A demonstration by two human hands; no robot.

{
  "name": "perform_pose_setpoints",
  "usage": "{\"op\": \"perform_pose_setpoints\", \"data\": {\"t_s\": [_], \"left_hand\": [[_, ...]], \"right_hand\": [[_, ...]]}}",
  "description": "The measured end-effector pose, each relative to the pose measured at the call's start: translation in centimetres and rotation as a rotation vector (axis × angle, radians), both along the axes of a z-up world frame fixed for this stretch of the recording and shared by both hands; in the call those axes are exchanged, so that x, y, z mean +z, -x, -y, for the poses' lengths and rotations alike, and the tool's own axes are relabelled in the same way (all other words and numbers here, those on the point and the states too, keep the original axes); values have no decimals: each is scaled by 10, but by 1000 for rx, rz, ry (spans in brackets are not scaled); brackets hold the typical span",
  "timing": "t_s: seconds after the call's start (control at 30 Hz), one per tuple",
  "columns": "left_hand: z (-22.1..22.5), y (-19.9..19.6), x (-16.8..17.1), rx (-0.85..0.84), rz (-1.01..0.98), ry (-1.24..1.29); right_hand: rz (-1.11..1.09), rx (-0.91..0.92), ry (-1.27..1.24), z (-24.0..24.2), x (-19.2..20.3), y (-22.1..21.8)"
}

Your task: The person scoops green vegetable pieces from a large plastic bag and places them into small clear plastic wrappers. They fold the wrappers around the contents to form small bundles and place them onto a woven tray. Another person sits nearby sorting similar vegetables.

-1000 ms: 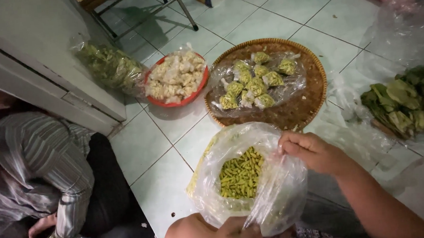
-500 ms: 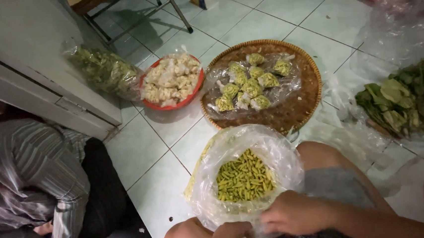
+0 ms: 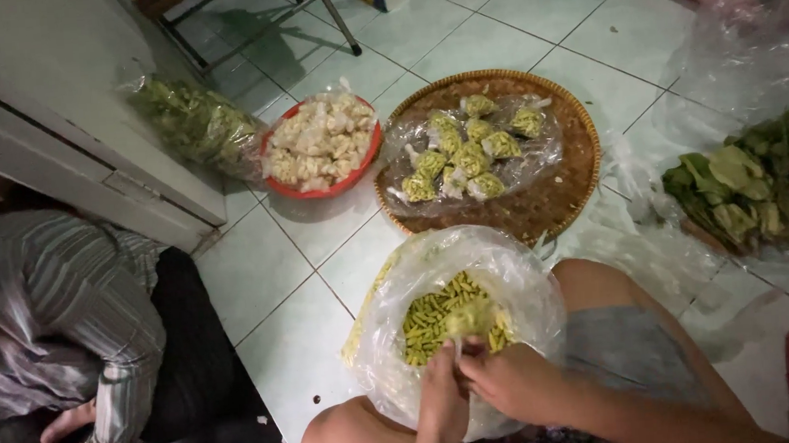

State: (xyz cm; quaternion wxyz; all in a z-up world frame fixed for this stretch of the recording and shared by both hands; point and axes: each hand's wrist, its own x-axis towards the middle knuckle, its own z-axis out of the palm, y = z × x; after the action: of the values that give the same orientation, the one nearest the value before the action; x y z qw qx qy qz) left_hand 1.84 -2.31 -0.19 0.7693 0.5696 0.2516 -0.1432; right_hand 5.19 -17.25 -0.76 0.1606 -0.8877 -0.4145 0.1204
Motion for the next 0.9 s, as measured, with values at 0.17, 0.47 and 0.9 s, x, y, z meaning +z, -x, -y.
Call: {"op": "perform_pose_setpoints", "data": {"t_s": [0.17, 0.47, 0.9], "left_hand": [[-15, -3, -50, 127, 197, 138], [-8, -4, 32, -627, 488, -1348], [-21, 1, 8, -224, 991, -1413]], "right_hand": [[-303, -155, -106, 39, -20, -8], [326, 10, -666, 32, 51, -43], [-960, -394, -842, -7, 40, -56]]}}
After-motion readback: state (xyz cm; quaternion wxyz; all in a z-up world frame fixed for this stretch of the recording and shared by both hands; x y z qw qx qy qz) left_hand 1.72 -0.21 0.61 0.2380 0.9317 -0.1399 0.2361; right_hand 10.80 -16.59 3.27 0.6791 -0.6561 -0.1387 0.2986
